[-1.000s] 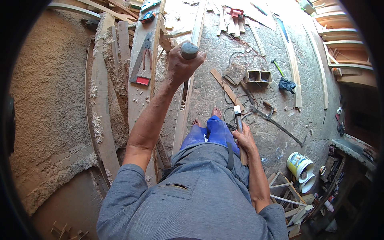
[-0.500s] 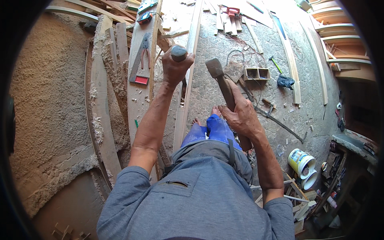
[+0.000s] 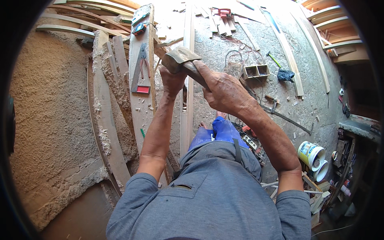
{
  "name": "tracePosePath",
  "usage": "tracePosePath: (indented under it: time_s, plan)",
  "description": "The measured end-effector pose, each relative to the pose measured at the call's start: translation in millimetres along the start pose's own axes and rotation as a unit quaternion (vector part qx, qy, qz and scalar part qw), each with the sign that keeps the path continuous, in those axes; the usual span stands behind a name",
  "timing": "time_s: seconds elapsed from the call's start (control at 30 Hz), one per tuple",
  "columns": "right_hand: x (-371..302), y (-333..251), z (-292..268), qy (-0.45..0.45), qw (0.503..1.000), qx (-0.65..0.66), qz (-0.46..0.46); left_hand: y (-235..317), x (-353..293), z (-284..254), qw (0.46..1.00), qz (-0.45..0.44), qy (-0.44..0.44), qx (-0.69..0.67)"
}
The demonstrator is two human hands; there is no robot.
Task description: The person uses a chisel and mallet to carve a groove into a long wooden plank. They repeatedly strike the chisel with the mallet, removing wood shavings and gradually deepening the cut along the plank's length.
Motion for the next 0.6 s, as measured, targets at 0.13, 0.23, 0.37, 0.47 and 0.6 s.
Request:
tracePosePath:
  time_s: [0.13,0.23,0.37,0.47,0.6]
  plan:
    - [0.6,-26.8,-13.0,0.031,0.998,0.043,-0.035,7.4,16.3,-3.7,0.997,0.073,0.002,0.019]
    - [0.5,-43.5,-21.5,0.051,0.997,0.027,-0.058,15.8,13.0,-6.5,0.989,0.131,0.028,0.060]
    - [11.0,-17.4,10.0,-0.074,0.987,-0.113,0.090,1.9,1.9,-6.8,0.993,0.085,0.018,0.079]
    - [8.1,-8.6,14.8,-0.042,0.996,-0.042,0.062,15.1,1.0,-9.0,0.973,0.153,0.035,0.170]
    - [9.1,-8.2,2.8,-0.030,0.998,0.005,0.055,-0.3,11.7,-7.6,0.994,0.082,0.040,0.054]
Point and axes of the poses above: each hand's wrist, its own x-axis towards the middle knuckle, its own z-axis out of the palm, y = z × x, the point moved 7 cm from there along x, towards the middle knuckle, and after that the axes turned 9 degrees about x, right-handed, at the moved point
